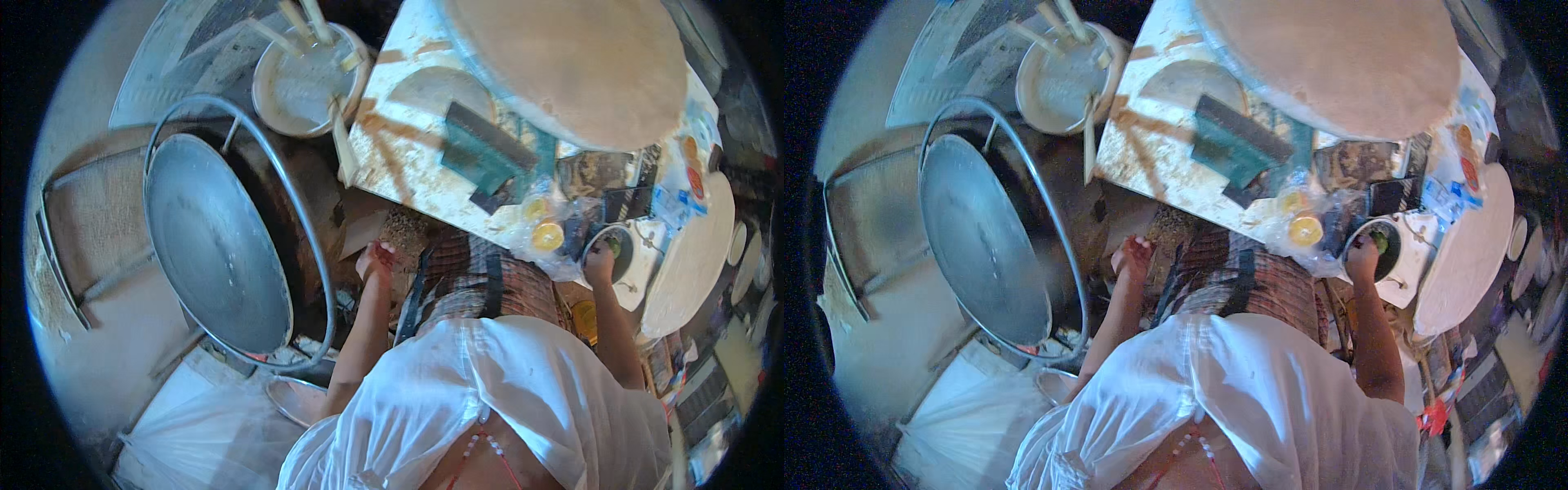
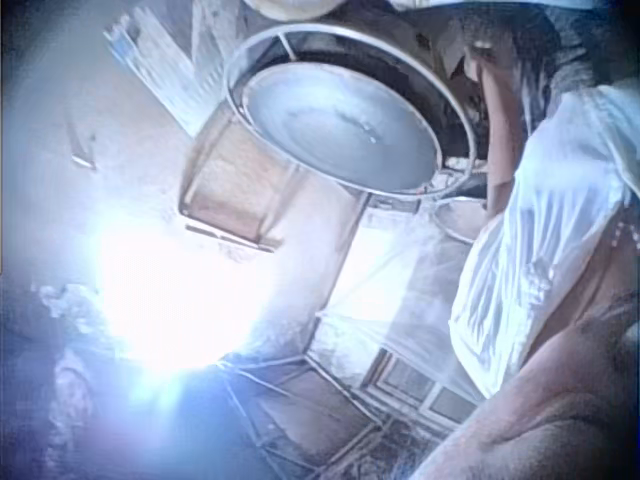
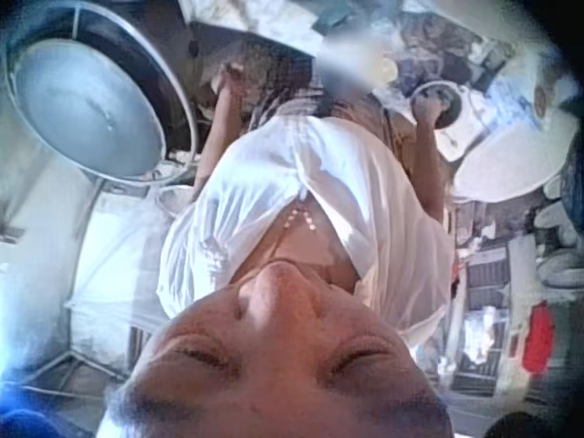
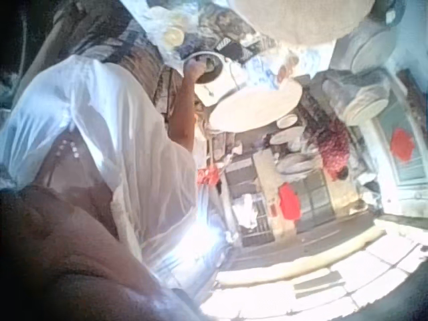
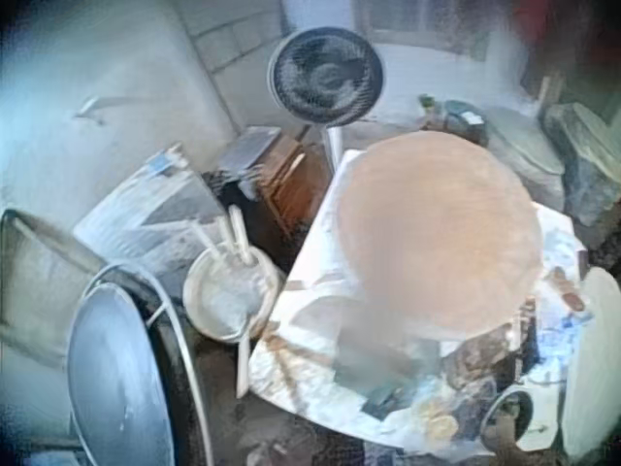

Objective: The person scoops batter onto a large inverted wok, spreads it into a thin circle, cooks it, and removes the finished crisp. This cycle is repeated multiple times, with finished crisps stacked on a nearby table.

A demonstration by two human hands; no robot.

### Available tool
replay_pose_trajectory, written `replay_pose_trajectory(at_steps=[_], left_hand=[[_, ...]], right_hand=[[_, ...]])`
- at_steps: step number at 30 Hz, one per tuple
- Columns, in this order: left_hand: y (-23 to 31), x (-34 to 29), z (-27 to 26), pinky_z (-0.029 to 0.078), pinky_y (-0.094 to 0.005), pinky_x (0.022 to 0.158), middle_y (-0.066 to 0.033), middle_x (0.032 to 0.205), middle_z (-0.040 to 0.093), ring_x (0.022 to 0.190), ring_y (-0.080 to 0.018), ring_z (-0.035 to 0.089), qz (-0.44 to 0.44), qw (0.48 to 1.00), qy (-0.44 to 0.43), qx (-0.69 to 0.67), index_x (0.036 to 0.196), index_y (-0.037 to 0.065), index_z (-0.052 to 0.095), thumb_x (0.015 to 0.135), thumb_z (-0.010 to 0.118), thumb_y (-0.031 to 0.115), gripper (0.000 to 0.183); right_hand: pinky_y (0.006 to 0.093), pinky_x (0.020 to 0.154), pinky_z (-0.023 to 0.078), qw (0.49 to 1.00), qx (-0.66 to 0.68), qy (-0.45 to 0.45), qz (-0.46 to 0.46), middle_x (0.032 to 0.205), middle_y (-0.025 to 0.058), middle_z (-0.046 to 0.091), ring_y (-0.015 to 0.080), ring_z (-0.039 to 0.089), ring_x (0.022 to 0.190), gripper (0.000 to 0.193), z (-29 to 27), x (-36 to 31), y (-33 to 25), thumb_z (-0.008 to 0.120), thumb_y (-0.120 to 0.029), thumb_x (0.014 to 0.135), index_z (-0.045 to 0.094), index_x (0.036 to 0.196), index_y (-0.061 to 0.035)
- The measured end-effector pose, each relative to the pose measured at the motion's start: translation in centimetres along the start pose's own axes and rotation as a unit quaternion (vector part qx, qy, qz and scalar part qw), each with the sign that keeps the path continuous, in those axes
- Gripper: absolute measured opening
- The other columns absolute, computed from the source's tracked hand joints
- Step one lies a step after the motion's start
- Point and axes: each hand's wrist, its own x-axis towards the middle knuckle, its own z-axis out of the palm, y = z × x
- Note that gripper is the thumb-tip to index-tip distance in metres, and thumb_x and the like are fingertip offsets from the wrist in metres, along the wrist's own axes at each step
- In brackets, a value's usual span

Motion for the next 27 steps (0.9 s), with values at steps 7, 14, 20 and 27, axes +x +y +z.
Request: replay_pose_trajectory(at_steps=[7,14,20,27], left_hand=[[-3.4,15.7,-12.7,0.053,-0.0371,0.072,-0.0080,0.092,0.064,0.081,-0.0225,0.063,0.076,0.852,-0.404,-0.325,0.096,0.006,0.059,0.096,0.053,0.029,0.023],[1.1,15.8,-5.9,0.053,-0.0453,0.078,-0.0123,0.091,0.067,0.085,-0.0284,0.065,-0.048,0.882,-0.158,-0.442,0.097,0.002,0.062,0.093,0.059,0.029,0.027],[2.7,18.5,-5.5,0.053,-0.0448,0.075,-0.0127,0.088,0.067,0.082,-0.0278,0.065,-0.080,0.857,-0.184,-0.475,0.095,0.002,0.062,0.094,0.054,0.023,0.023],[0.8,26.6,-9.8,0.051,-0.0403,0.062,-0.0076,0.068,0.060,0.060,-0.0207,0.056,-0.056,0.856,-0.143,-0.494,0.084,0.003,0.060,0.097,0.045,0.016,0.025]], right_hand=[[0.0377,0.076,0.049,0.999,-0.002,0.020,0.031,0.089,0.0216,0.068,0.0346,0.066,0.086,0.024,0.5,2.0,3.6,0.055,-0.012,0.080,0.068,0.097,-0.0003],[0.0401,0.076,0.048,0.994,-0.027,0.091,-0.047,0.093,0.0219,0.066,0.0371,0.064,0.088,0.020,0.5,2.5,2.2,0.057,-0.011,0.082,0.064,0.095,0.0010],[0.0304,0.054,0.044,0.994,0.082,0.052,0.057,0.064,0.0065,0.060,0.0161,0.056,0.055,0.010,-1.3,-0.5,-3.1,0.056,-0.003,0.083,0.064,0.088,0.0008],[0.0276,0.046,0.044,0.977,0.179,0.023,0.112,0.071,0.0049,0.063,0.0131,0.057,0.053,0.012,-1.4,1.0,1.3,0.061,-0.002,0.084,0.064,0.096,0.0012]])
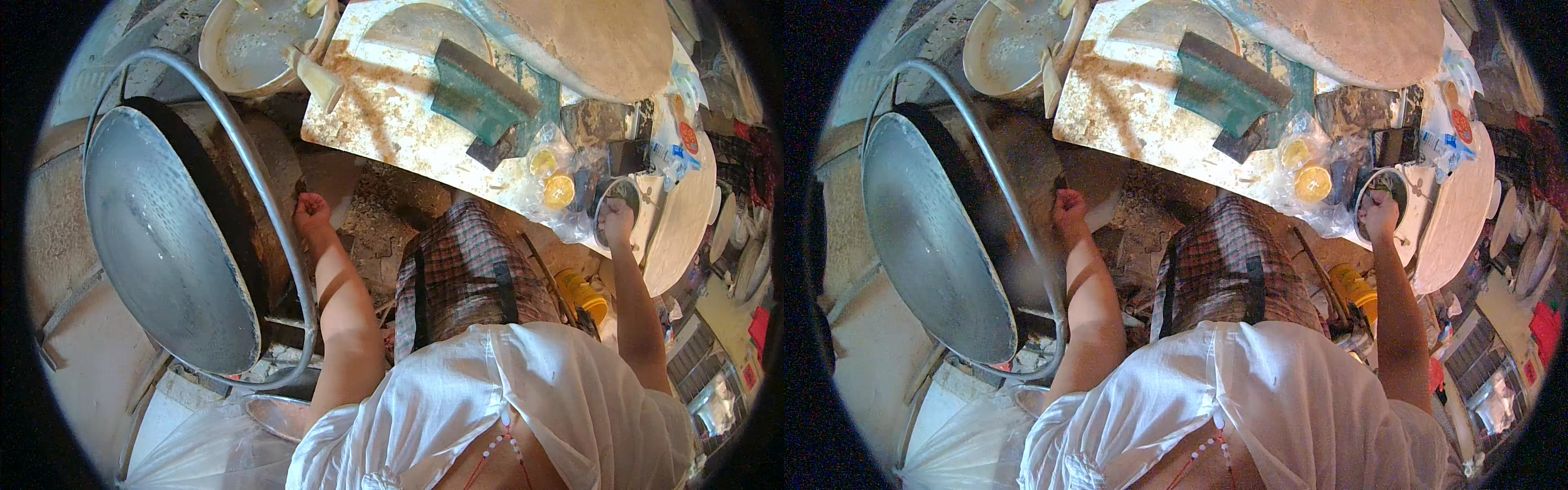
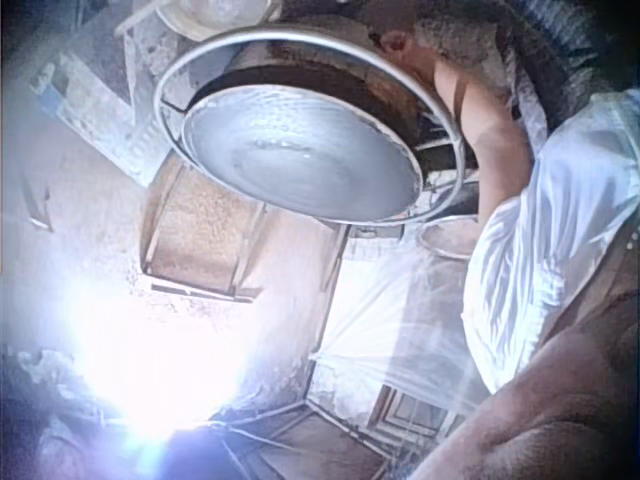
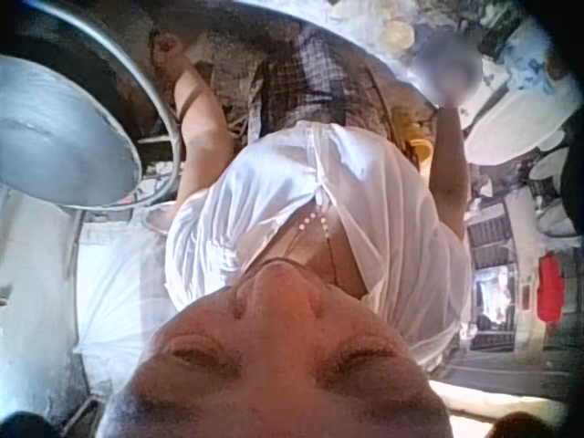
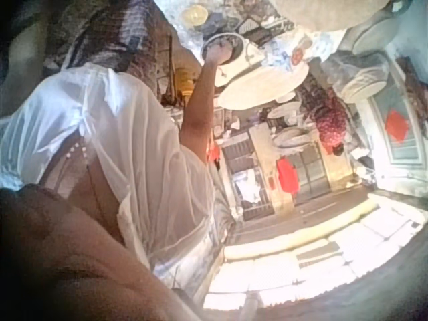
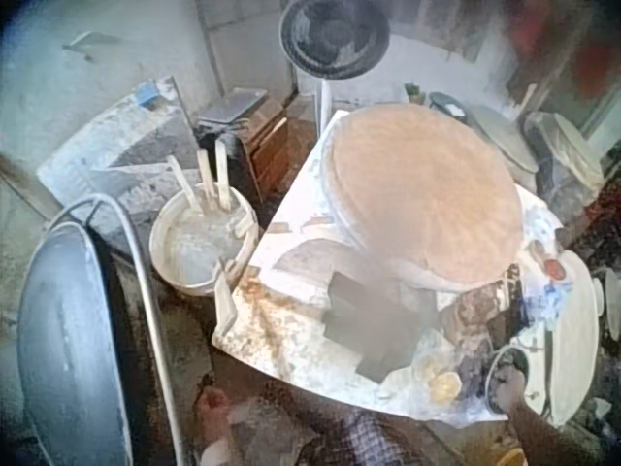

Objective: The person scoops batter onto a large inverted wok, spreads it into a thin circle, cooks it, and removes the finished crisp. This cycle is repeated multiple times, with finished crisps stacked on a nearby table.

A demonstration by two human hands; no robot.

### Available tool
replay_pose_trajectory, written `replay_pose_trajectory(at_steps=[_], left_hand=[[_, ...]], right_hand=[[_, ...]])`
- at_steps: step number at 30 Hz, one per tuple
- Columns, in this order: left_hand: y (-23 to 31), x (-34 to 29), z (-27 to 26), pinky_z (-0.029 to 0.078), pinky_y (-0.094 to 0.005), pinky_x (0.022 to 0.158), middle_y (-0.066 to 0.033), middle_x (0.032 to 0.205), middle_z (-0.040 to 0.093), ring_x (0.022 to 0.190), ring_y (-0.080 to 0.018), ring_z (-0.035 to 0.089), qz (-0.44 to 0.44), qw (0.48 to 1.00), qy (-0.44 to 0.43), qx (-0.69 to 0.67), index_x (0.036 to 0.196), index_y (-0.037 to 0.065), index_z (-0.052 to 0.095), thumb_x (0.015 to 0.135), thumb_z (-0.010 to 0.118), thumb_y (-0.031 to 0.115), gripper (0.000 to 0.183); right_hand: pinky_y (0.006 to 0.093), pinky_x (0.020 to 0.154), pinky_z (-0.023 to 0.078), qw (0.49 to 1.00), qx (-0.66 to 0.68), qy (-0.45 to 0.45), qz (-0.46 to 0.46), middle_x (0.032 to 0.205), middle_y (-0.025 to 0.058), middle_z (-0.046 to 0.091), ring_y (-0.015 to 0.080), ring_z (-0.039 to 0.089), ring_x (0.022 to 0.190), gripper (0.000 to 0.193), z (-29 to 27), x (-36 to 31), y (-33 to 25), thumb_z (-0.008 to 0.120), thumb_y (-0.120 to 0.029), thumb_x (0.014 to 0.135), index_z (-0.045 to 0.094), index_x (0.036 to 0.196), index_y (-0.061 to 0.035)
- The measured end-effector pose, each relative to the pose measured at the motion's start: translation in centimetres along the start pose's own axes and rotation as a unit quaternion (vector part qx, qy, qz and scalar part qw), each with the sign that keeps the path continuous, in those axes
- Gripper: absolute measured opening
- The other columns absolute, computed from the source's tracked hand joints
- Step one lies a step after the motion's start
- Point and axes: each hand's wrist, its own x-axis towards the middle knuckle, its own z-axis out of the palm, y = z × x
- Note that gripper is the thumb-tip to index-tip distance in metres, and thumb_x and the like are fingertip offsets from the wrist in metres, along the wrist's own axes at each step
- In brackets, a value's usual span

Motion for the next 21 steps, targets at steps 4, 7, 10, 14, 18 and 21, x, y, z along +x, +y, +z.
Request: replay_pose_trajectory(at_steps=[4,7,10,14,18,21], left_hand=[[-4.8,-5.3,6.2,0.051,-0.0372,0.059,-0.0070,0.063,0.059,0.058,-0.0184,0.056,0.036,0.996,0.081,-0.005,0.078,0.002,0.061,0.088,0.055,0.006,0.011],[-4.4,-5.3,5.5,0.048,-0.0356,0.055,-0.0068,0.059,0.055,0.053,-0.0196,0.052,0.062,0.991,0.113,-0.026,0.075,0.004,0.060,0.090,0.050,0.007,0.018],[-0.4,-2.7,4.1,0.046,-0.0355,0.051,-0.0071,0.056,0.052,0.048,-0.0206,0.048,0.053,0.989,0.124,-0.057,0.070,0.004,0.057,0.090,0.046,0.007,0.023],[-9.6,-5.1,4.8,0.042,-0.0344,0.049,-0.0065,0.056,0.048,0.048,-0.0202,0.044,0.006,0.991,0.104,0.083,0.067,0.005,0.052,0.089,0.046,0.006,0.023],[-18.1,-13.5,6.3,0.045,-0.0352,0.055,-0.0070,0.065,0.055,0.058,-0.0213,0.052,-0.105,0.939,-0.050,0.323,0.070,0.007,0.055,0.088,0.052,0.016,0.020],[-26.9,-22.9,10.4,0.045,-0.0335,0.058,-0.0045,0.068,0.054,0.062,-0.0194,0.051,-0.127,0.897,-0.016,0.424,0.075,0.006,0.053,0.091,0.052,0.015,0.018]], right_hand=[[0.0267,0.043,0.043,1.000,-0.018,0.018,0.006,0.072,0.0043,0.062,0.0107,0.053,0.050,0.016,-0.5,-0.5,1.2,0.065,-0.003,0.085,0.062,0.100,0.0008],[0.0266,0.044,0.044,1.000,-0.002,0.005,0.007,0.072,0.0048,0.062,0.0101,0.054,0.050,0.015,-0.8,0.1,1.2,0.066,-0.005,0.085,0.062,0.098,0.0008],[0.0266,0.044,0.045,1.000,-0.002,-0.005,-0.011,0.071,0.0045,0.061,0.0107,0.056,0.052,0.012,-0.7,-0.6,-0.7,0.066,-0.006,0.085,0.064,0.095,-0.0001],[0.0255,0.045,0.048,1.000,0.011,0.023,-0.005,0.074,0.0046,0.061,0.0122,0.057,0.053,0.013,-0.5,-1.8,-0.8,0.067,-0.008,0.084,0.062,0.093,-0.0005],[0.0254,0.044,0.051,0.987,0.148,0.061,0.019,0.075,0.0059,0.062,0.0127,0.061,0.055,0.014,-0.4,-3.2,-1.0,0.069,-0.006,0.083,0.062,0.093,0.0015],[0.0252,0.044,0.052,0.984,0.171,0.040,0.041,0.070,0.0068,0.061,0.0137,0.061,0.053,0.016,-1.0,-4.3,-1.2,0.068,-0.005,0.084,0.061,0.094,0.0046]])
